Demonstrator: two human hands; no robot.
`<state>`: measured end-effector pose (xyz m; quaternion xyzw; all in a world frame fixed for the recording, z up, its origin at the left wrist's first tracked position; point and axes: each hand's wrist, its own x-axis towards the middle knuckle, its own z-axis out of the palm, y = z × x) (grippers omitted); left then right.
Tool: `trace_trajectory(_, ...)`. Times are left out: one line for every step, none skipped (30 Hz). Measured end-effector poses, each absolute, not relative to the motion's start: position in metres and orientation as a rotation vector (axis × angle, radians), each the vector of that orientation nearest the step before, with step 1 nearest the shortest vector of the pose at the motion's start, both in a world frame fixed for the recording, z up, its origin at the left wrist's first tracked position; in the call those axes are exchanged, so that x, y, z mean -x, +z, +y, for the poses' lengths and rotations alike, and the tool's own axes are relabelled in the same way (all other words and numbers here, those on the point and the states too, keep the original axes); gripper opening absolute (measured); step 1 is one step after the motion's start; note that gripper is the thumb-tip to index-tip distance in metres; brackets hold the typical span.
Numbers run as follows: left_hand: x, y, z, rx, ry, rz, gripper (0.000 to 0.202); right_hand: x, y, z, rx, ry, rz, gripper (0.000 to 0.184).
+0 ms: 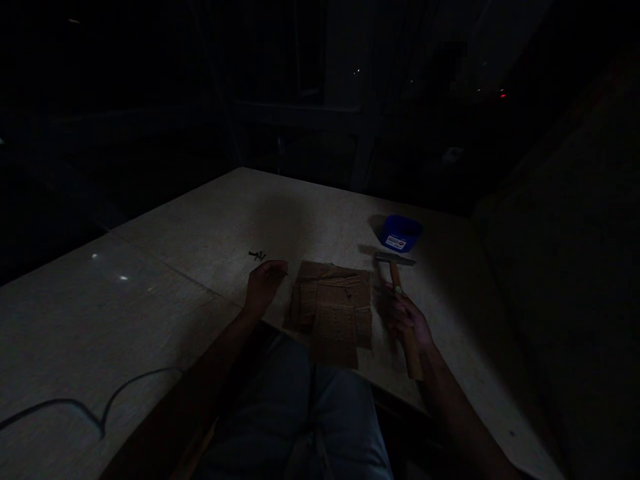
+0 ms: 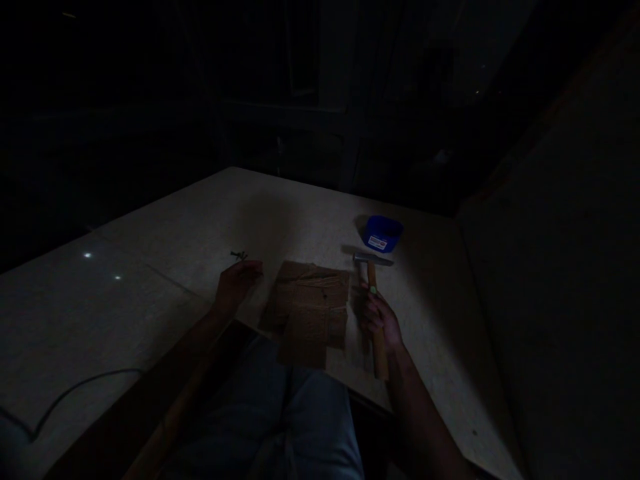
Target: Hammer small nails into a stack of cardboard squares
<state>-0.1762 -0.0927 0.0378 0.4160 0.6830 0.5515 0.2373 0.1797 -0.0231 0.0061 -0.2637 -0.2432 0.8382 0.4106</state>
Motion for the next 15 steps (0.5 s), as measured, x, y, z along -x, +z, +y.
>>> trace_trajectory(0.164, 0.039, -0.091, -1.160, 1.497, 1.828, 0.029, -0.180, 0.006, -0.023, 0.662, 2.113, -0.618, 0.036)
trace_trajectory(0.153, 0.040, -0.089, -1.196, 1.476, 1.787, 0.027, -0.180, 0.006, -0.022, 0.656, 2.119, -0.624, 0.036)
trace_trajectory(0.141, 0.041, -0.087, -1.241, 1.447, 1.747, 0.026, -0.180, 0.006, -0.022, 0.646, 2.127, -0.629, 0.037)
trace_trajectory(0.129, 0.041, -0.086, -1.285, 1.416, 1.715, 0.025, -0.180, 0.006, -0.022, 0.636, 2.132, -0.631, 0.037)
trace_trajectory(0.118, 0.041, -0.084, -1.328, 1.383, 1.692, 0.023, -0.180, 0.006, -0.022, 0.627, 2.131, -0.633, 0.038)
trace_trajectory(0.108, 0.041, -0.082, -1.370, 1.344, 1.675, 0.023, -0.180, 0.006, -0.022, 0.623, 2.126, -0.635, 0.038)
trace_trajectory(0.099, 0.041, -0.081, -1.412, 1.299, 1.662, 0.023, -0.180, 0.007, -0.023, 0.619, 2.118, -0.636, 0.039)
trace_trajectory(0.090, 0.041, -0.080, -1.453, 1.252, 1.649, 0.023, -0.180, 0.007, -0.023, 0.616, 2.110, -0.636, 0.040)
trace_trajectory(0.084, 0.040, -0.078, -1.494, 1.204, 1.633, 0.024, -0.179, 0.007, -0.023, 0.612, 2.103, -0.635, 0.040)
trace_trajectory(0.078, 0.040, -0.077, -1.538, 1.160, 1.614, 0.024, -0.179, 0.007, -0.023, 0.607, 2.098, -0.633, 0.039)
trace_trajectory(0.074, 0.039, -0.076, -1.585, 1.123, 1.596, 0.025, -0.179, 0.007, -0.023, 0.600, 2.097, -0.631, 0.038)
trace_trajectory(0.071, 0.038, -0.074, -1.631, 1.095, 1.585, 0.025, -0.179, 0.007, -0.023, 0.593, 2.099, -0.626, 0.037)
trace_trajectory(0.069, 0.037, -0.073, -1.675, 1.070, 1.578, 0.024, -0.179, 0.008, -0.023, 0.587, 2.101, -0.619, 0.036)
trace_trajectory(0.067, 0.036, -0.072, -1.717, 1.046, 1.575, 0.024, -0.179, 0.008, -0.023, 0.584, 2.100, -0.611, 0.035)
trace_trajectory(0.067, 0.035, -0.071, -1.754, 1.024, 1.574, 0.024, -0.178, 0.008, -0.023, 0.584, 2.098, -0.600, 0.035)
